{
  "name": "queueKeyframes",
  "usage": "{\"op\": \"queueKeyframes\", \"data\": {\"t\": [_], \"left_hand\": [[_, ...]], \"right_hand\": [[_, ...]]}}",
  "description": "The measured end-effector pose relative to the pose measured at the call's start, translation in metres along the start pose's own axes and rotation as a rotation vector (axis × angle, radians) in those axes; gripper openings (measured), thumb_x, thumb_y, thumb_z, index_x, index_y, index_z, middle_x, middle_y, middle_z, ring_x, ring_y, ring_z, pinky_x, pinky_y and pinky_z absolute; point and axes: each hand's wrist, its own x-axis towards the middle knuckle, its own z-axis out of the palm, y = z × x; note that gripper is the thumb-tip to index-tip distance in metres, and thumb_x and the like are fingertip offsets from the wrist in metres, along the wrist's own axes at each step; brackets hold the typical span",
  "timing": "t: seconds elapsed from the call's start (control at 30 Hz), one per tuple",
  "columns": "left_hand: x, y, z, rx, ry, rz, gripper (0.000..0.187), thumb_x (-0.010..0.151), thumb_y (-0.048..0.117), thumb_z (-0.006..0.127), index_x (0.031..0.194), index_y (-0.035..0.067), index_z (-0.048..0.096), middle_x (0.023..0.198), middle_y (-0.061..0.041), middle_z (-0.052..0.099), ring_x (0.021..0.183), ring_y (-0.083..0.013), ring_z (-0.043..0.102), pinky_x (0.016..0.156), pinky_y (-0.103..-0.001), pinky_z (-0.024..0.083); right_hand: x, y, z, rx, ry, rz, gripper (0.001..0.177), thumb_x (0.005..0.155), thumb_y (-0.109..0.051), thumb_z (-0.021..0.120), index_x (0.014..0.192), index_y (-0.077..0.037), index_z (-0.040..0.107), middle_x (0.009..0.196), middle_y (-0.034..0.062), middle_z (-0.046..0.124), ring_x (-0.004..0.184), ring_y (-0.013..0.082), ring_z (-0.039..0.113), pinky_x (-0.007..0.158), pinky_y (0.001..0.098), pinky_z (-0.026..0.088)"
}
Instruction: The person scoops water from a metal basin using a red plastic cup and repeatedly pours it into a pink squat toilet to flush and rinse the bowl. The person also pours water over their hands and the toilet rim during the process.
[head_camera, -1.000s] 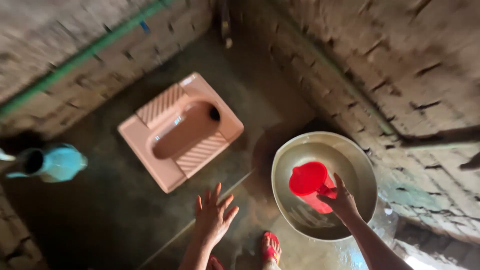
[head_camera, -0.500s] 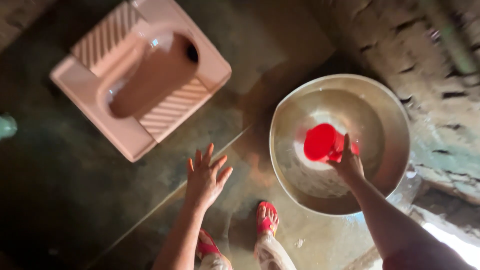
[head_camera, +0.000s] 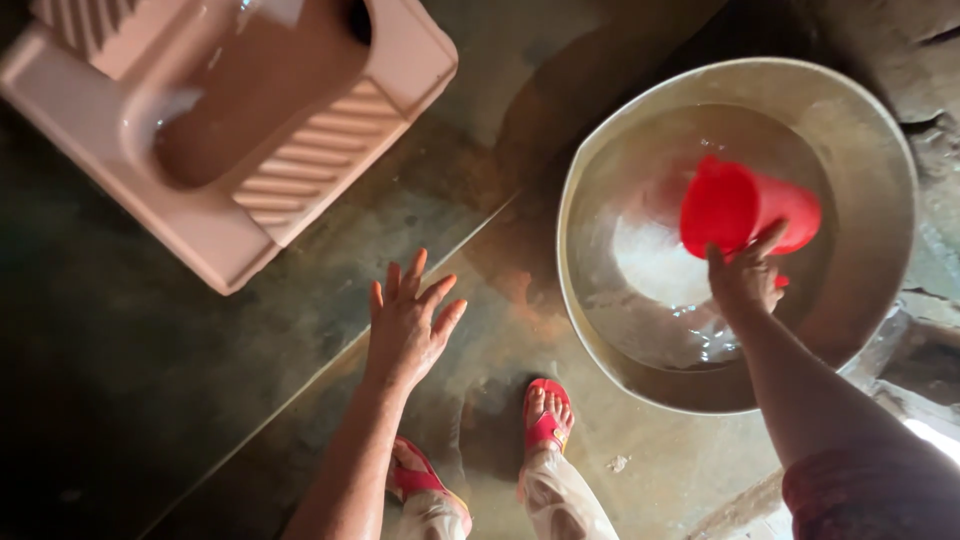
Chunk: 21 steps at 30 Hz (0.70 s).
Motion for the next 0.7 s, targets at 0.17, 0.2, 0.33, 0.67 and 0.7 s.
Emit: {"op": "queueKeyframes", "data": {"t": [0.17, 0.2, 0.33, 0.67, 0.7], "left_hand": [[0.002, -0.004, 0.01, -0.015, -0.006, 0.018, 0.043, 0.094, 0.046, 0.066, 0.128, 0.021, 0.071, 0.159, -0.013, 0.042, 0.142, -0.0458, 0.038, 0.111, -0.067, 0.029], [0.004, -0.005, 0.011, -0.024, 0.004, 0.027, 0.043, 0.094, 0.047, 0.066, 0.128, 0.02, 0.071, 0.159, -0.013, 0.041, 0.142, -0.0461, 0.037, 0.111, -0.068, 0.028], [-0.001, -0.007, 0.014, -0.024, -0.021, 0.027, 0.043, 0.095, 0.046, 0.065, 0.128, 0.02, 0.071, 0.159, -0.012, 0.042, 0.141, -0.044, 0.038, 0.112, -0.066, 0.03], [-0.019, -0.009, -0.001, -0.001, 0.006, 0.053, 0.042, 0.093, 0.045, 0.067, 0.127, 0.02, 0.072, 0.156, -0.013, 0.044, 0.139, -0.0421, 0.041, 0.109, -0.065, 0.032], [-0.019, -0.007, -0.006, 0.007, 0.015, 0.064, 0.042, 0.093, 0.044, 0.067, 0.126, 0.019, 0.072, 0.155, -0.014, 0.044, 0.138, -0.0418, 0.042, 0.109, -0.065, 0.034]], "right_hand": [[0.012, 0.009, 0.015, -0.008, 0.084, 0.047, 0.114, 0.103, -0.055, 0.066, 0.166, -0.013, -0.02, 0.132, 0.0298, 0.061, 0.122, 0.0456, 0.058, 0.101, 0.069, 0.037], [0.013, 0.009, 0.016, -0.006, 0.104, 0.027, 0.114, 0.102, -0.05, 0.066, 0.167, -0.014, -0.021, 0.131, 0.027, 0.063, 0.125, 0.0426, 0.057, 0.103, 0.0676, 0.037], [-0.002, -0.003, 0.037, -0.079, 0.145, -0.061, 0.116, 0.1, -0.047, 0.069, 0.165, -0.014, -0.021, 0.125, 0.029, 0.063, 0.125, 0.0398, 0.056, 0.105, 0.0662, 0.032], [-0.061, -0.045, 0.084, 0.154, 0.105, -0.122, 0.102, 0.091, -0.023, 0.066, 0.168, -0.017, -0.001, 0.108, 0.023, 0.069, 0.104, 0.0422, 0.059, 0.093, 0.0591, 0.045], [-0.065, -0.051, 0.076, 0.236, 0.067, -0.096, 0.101, 0.091, -0.021, 0.067, 0.17, -0.016, 0.004, 0.106, 0.028, 0.066, 0.096, 0.0414, 0.061, 0.09, 0.0553, 0.049]]}}
